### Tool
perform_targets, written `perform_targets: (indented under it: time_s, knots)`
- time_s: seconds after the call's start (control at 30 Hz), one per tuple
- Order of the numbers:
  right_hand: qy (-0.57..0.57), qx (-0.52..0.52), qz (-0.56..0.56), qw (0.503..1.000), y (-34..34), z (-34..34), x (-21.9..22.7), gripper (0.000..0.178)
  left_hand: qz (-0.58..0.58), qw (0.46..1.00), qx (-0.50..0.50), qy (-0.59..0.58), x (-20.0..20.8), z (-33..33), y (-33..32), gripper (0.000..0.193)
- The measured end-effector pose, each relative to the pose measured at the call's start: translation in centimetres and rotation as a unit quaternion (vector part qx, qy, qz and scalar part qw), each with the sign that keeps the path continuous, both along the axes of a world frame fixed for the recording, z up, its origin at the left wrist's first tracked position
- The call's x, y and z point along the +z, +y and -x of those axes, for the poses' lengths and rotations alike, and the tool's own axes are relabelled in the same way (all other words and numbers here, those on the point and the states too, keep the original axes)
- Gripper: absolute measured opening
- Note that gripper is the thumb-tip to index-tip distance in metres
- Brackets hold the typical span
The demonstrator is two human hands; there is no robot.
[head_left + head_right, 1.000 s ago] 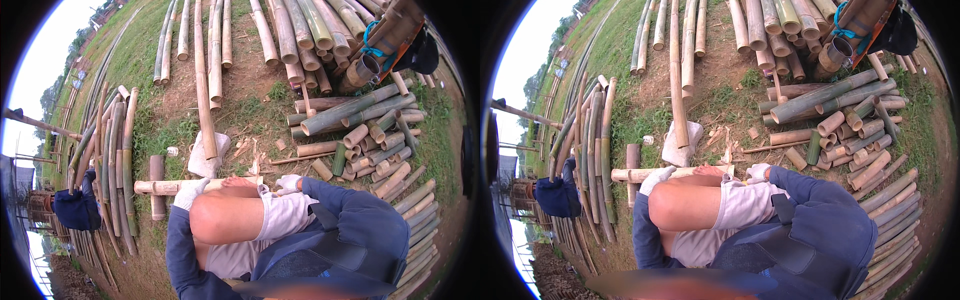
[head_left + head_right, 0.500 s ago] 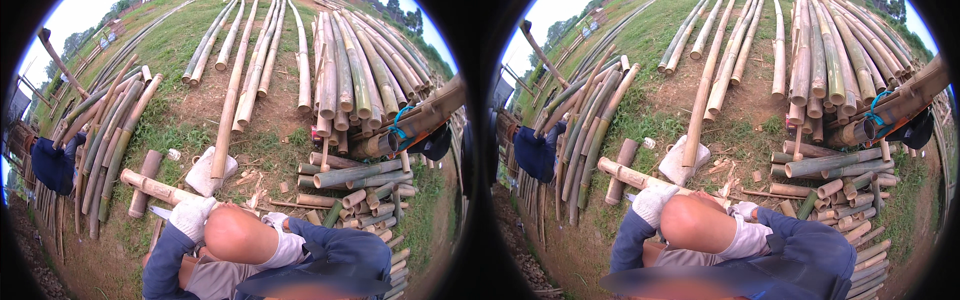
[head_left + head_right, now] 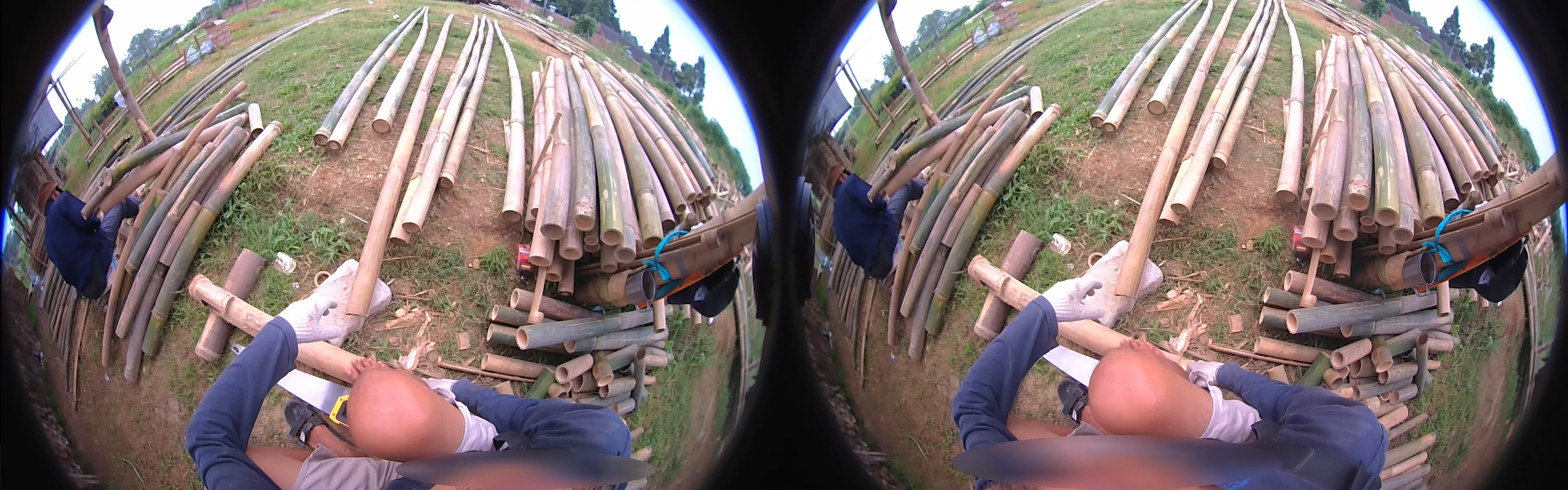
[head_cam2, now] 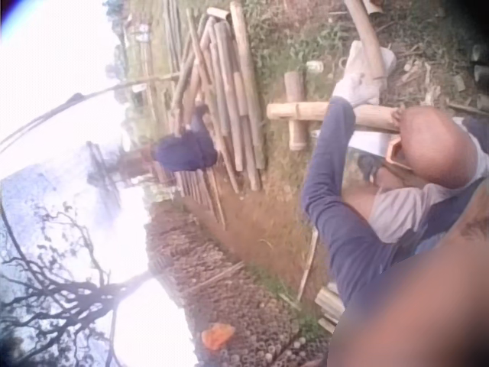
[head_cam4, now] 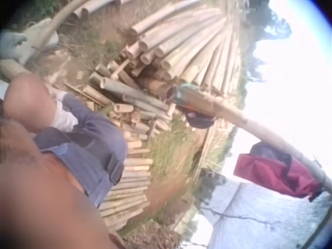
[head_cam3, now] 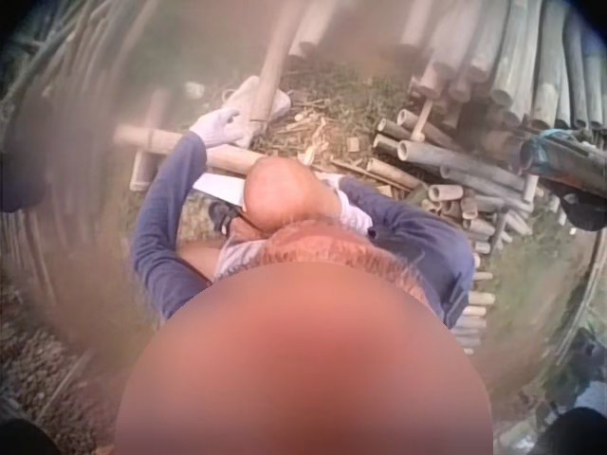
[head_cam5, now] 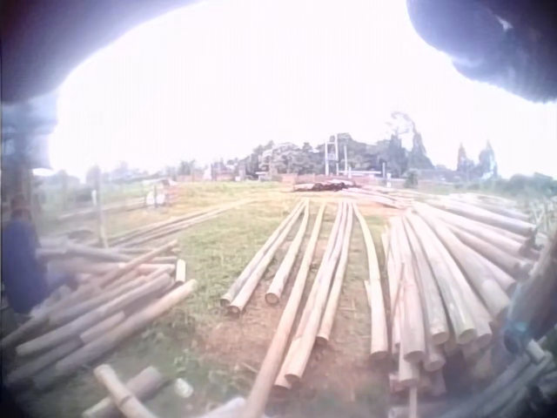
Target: The person uses a hand saw to cut bamboo poles into shorter sections. They position each pole on a makeshift wooden stand, saw through it, and then move the cut pieces aside to a pile.
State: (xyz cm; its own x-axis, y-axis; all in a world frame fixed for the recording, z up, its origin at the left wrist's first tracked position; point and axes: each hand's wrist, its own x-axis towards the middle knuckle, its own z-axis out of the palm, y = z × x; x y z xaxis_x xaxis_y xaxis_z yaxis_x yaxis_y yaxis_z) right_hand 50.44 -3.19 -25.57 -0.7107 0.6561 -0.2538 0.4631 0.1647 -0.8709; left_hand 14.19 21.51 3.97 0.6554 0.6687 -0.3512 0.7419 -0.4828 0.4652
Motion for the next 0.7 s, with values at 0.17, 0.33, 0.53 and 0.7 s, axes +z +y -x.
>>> perform_targets:
  time_s: [0.17, 0.33, 0.53, 0.7]
  knots:
    - [-0.156, -0.077, 0.117, 0.978, -1.5, 0.8, 1.6, 0.053, 0.004, 0.99, 0.132, -0.048, -11.3, -4.1, 4.8, 0.105]
    - [-0.063, -0.166, 0.229, 0.957, -2.1, 1.4, 1.0, 0.054, 0.08, 0.942, 0.272, -0.18, -18.9, -7.0, 3.2, 0.105]
    - [-0.144, -0.138, 0.241, 0.95, -0.7, 1.6, 4.0, 0.055, 0.174, 0.862, 0.329, -0.344, -22.0, -8.1, 3.5, 0.096]
    - [-0.183, -0.106, 0.232, 0.95, 0.4, 1.7, 6.3, 0.056, 0.268, 0.834, 0.326, -0.355, -19.2, -7.7, 4.0, 0.089]
